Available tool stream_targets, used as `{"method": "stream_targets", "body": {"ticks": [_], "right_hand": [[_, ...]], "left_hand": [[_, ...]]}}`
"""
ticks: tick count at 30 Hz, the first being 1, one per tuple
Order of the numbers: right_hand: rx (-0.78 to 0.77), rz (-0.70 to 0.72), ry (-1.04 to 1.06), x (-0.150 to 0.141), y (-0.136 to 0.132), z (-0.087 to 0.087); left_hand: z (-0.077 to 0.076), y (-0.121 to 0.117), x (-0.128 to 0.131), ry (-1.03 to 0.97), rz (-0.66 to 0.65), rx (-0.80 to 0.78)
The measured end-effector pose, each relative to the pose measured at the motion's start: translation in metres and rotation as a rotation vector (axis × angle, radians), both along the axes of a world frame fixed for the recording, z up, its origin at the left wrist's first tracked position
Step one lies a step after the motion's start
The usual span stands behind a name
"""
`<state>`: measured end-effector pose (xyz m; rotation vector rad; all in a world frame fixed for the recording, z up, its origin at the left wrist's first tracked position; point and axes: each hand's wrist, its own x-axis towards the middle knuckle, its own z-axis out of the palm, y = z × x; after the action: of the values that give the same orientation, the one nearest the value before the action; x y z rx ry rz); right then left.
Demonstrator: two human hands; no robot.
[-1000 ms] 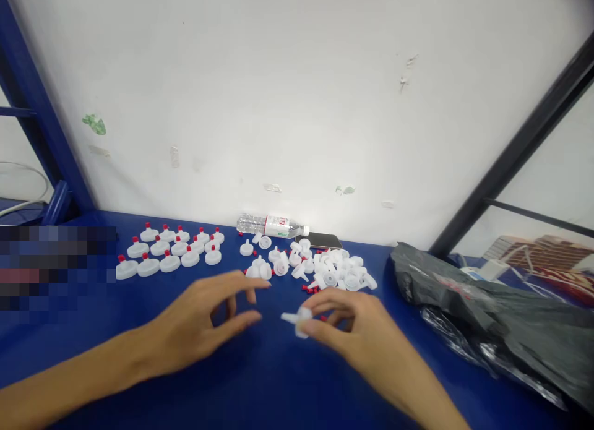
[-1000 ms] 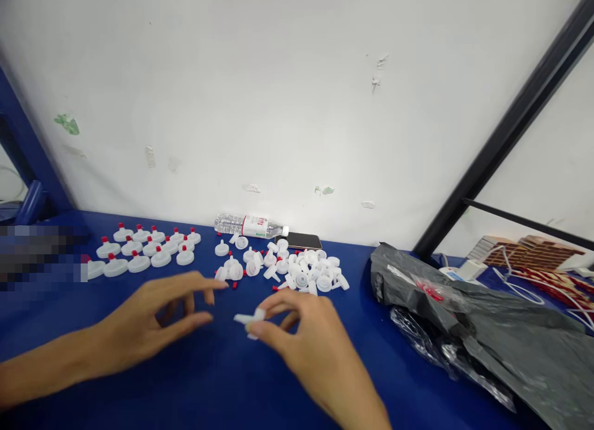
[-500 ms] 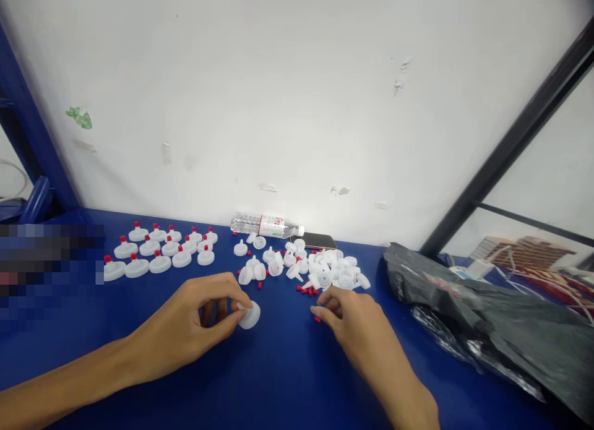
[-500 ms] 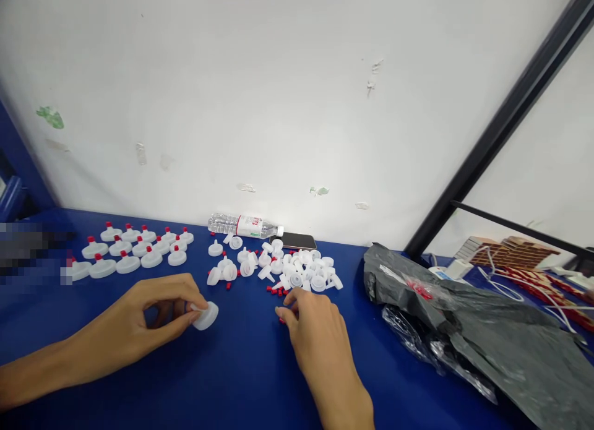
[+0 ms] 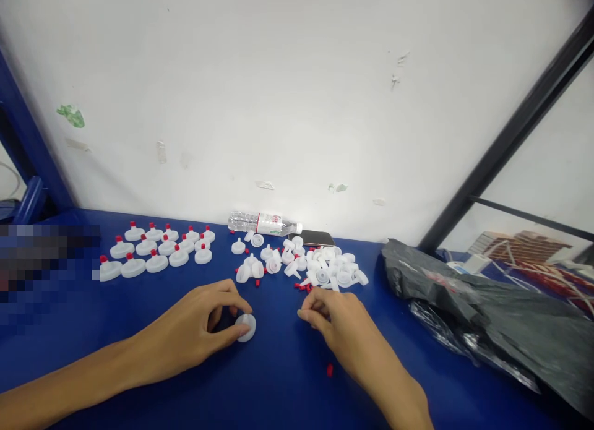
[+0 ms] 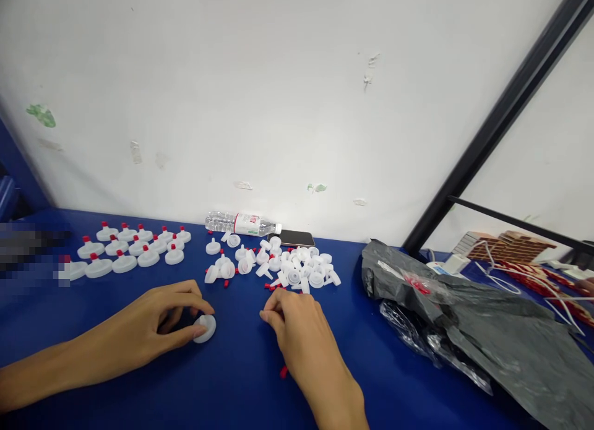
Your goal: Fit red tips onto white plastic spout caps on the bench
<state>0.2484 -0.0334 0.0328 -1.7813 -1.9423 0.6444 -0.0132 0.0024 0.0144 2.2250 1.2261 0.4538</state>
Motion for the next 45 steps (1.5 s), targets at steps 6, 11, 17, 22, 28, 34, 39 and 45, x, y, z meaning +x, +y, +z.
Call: {"method": "stream_targets", "body": {"ticks": [6,11,17,22,28,34,39,45], "right_hand": [[-0.066,-0.009,-0.119,0.023,-0.014,0.005],[-0.273,0.027,-0.139,0.054,-0.04,0.009],[-0.316,0.089,-0.02,0.055,-0.047,0.006],[-0.23,0.107,-0.003,0.038,-0.033,0.004],[-0.024,0.086,-0.091,0.013,-0.016,-0.007],[0.091,0.108,-0.08,-0.025,-0.011,-0.009],[0.103,0.159,0.224,-0.04,-0.014,-0.008],[0.079,0.17,0.167,-0.04,-0.021,-0.002]], "left_hand": [[0.0,-0.008,0.005,-0.078,0.025,0.093],[-0.001,-0.007,0.003,-0.03,-0.006,0.068],[-0.003,-0.005,0.001,-0.011,-0.02,0.069],[0.0,-0.005,0.0,-0.011,-0.046,0.039],[0.003,-0.004,-0.003,0.03,-0.093,0.014],[0.006,-0.004,-0.002,0.053,-0.158,-0.02],[0.008,-0.006,0.001,0.02,-0.192,-0.089],[0.0,-0.005,0.001,-0.008,-0.195,-0.06]]}}
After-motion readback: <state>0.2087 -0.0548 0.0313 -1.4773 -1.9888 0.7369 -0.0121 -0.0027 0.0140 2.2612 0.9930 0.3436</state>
